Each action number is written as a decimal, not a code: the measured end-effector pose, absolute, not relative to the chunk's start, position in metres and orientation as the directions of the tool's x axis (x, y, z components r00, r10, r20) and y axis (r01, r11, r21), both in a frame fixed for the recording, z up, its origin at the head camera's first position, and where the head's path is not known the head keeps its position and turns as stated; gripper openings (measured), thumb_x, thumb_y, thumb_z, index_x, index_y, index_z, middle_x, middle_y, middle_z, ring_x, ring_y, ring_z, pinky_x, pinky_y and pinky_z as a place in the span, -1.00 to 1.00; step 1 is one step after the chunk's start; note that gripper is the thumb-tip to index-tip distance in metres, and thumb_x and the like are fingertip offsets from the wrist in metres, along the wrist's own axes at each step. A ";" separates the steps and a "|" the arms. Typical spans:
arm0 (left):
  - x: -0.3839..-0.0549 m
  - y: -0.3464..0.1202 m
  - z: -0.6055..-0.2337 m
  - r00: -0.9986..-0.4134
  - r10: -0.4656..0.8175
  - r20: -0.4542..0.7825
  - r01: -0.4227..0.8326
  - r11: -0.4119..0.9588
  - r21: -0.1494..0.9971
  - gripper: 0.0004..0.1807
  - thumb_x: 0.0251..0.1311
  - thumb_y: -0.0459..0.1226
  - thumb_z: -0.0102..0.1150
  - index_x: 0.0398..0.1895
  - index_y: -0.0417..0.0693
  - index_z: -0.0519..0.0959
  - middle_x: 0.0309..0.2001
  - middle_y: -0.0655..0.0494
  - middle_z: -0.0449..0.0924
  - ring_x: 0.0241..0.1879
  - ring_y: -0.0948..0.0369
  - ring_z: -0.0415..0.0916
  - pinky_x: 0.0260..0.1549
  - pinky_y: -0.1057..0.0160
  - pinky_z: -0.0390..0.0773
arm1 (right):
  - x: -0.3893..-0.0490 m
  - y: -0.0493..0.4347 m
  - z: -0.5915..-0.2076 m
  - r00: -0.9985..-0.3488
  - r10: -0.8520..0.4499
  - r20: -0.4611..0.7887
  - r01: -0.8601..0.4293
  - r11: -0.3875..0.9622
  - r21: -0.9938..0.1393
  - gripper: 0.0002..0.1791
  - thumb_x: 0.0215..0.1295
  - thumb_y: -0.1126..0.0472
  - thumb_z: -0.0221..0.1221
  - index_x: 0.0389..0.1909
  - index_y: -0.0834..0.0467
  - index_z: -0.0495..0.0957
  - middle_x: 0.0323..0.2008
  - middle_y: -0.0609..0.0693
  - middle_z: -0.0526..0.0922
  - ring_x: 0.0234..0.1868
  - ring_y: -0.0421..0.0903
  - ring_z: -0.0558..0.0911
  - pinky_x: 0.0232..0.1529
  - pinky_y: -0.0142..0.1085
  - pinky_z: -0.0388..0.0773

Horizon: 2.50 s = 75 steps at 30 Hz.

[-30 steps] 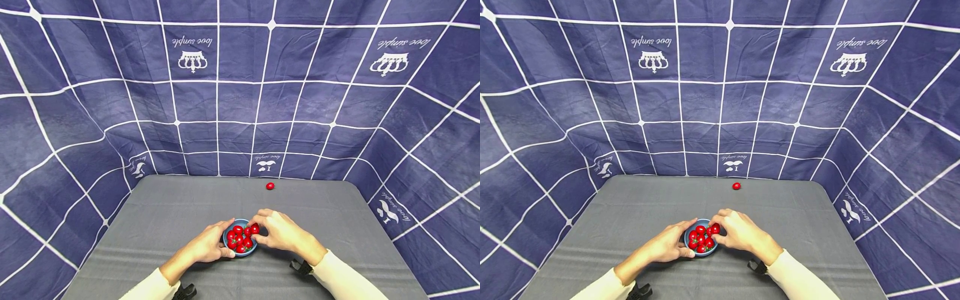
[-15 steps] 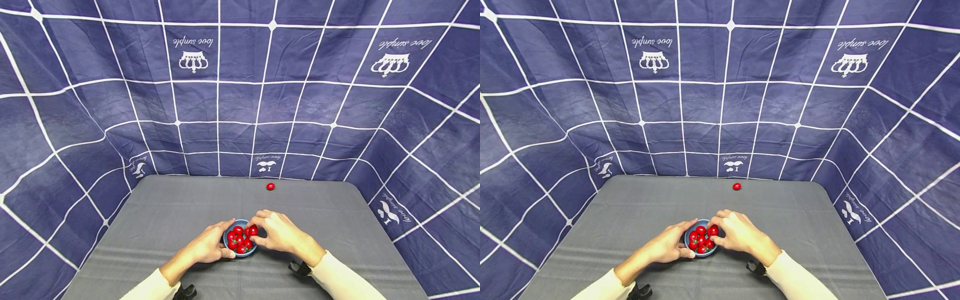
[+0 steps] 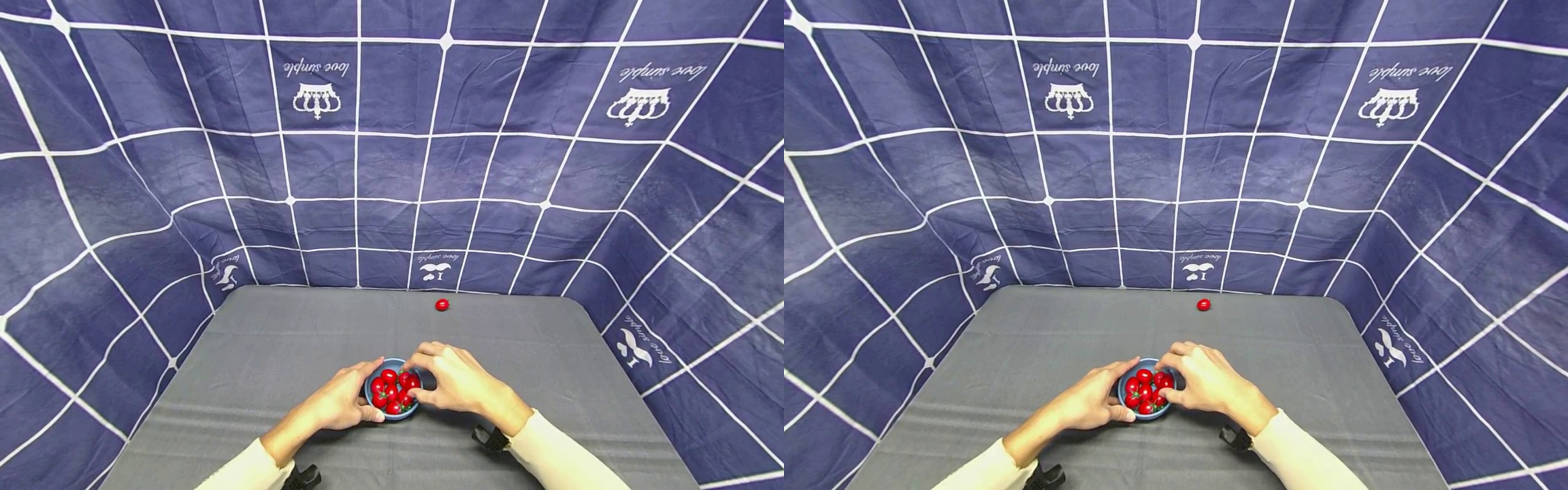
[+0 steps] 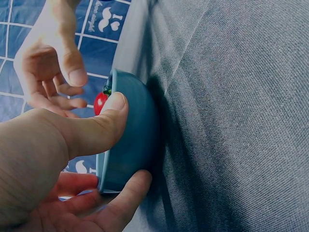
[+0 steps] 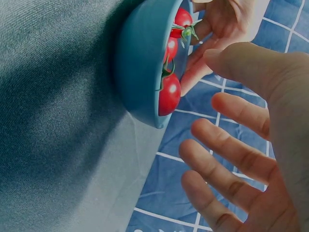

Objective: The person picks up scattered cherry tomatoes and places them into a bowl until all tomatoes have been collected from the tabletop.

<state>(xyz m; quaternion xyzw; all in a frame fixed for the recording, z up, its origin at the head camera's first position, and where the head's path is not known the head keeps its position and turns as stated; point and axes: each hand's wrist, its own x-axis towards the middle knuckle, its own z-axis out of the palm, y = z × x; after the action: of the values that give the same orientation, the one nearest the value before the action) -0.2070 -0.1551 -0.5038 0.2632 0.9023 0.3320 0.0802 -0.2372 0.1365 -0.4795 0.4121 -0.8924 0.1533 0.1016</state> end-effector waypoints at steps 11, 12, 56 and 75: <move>-0.205 -0.155 -0.503 -0.851 0.525 0.031 0.419 0.641 0.643 0.16 0.16 -0.13 0.85 0.74 -0.38 0.40 0.55 -0.30 0.63 0.50 -0.20 0.68 0.56 -0.26 0.63 | -0.245 0.141 -0.484 -0.642 -0.691 0.332 -0.764 0.615 -0.196 -0.58 0.34 -0.09 0.65 0.16 -0.12 0.88 0.03 -0.16 0.85 0.05 -0.15 0.83 -0.01 -0.09 0.89; -0.205 -0.155 -0.503 -0.850 0.525 0.031 0.419 0.641 0.643 0.16 0.16 -0.13 0.84 0.73 -0.38 0.40 0.55 -0.30 0.63 0.50 -0.20 0.68 0.56 -0.26 0.63 | -0.246 0.141 -0.484 -0.645 -0.688 0.333 -0.761 0.618 -0.198 -0.59 0.34 -0.10 0.65 0.15 -0.12 0.88 0.03 -0.17 0.85 0.05 -0.15 0.83 -0.01 -0.09 0.89; -0.204 -0.153 -0.504 -0.853 0.520 0.041 0.426 0.650 0.630 0.17 0.15 -0.11 0.85 0.74 -0.37 0.40 0.54 -0.25 0.65 0.50 -0.19 0.68 0.58 -0.18 0.64 | -0.357 0.187 -0.518 -0.841 -0.448 0.302 -0.536 0.760 -0.367 -0.24 0.38 -0.11 0.62 0.51 0.11 0.71 0.53 0.16 0.65 0.54 0.28 0.67 0.47 0.32 0.70; -0.203 -0.153 -0.504 -0.855 0.518 0.025 0.413 0.651 0.637 0.18 0.15 -0.12 0.85 0.75 -0.34 0.39 0.53 -0.21 0.65 0.46 -0.12 0.70 0.56 -0.14 0.66 | -0.391 0.193 -0.530 -0.884 -0.426 0.193 -0.467 0.790 -0.397 -0.17 0.42 0.00 0.59 0.63 0.17 0.59 0.58 0.28 0.60 0.58 0.39 0.62 0.54 0.41 0.63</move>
<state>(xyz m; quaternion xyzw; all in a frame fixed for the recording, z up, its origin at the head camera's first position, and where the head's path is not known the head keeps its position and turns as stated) -0.2031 -0.1525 -0.5035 0.2570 0.9051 0.3292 0.0798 -0.3910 0.1926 -0.5301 0.2362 -0.9449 0.2217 0.0466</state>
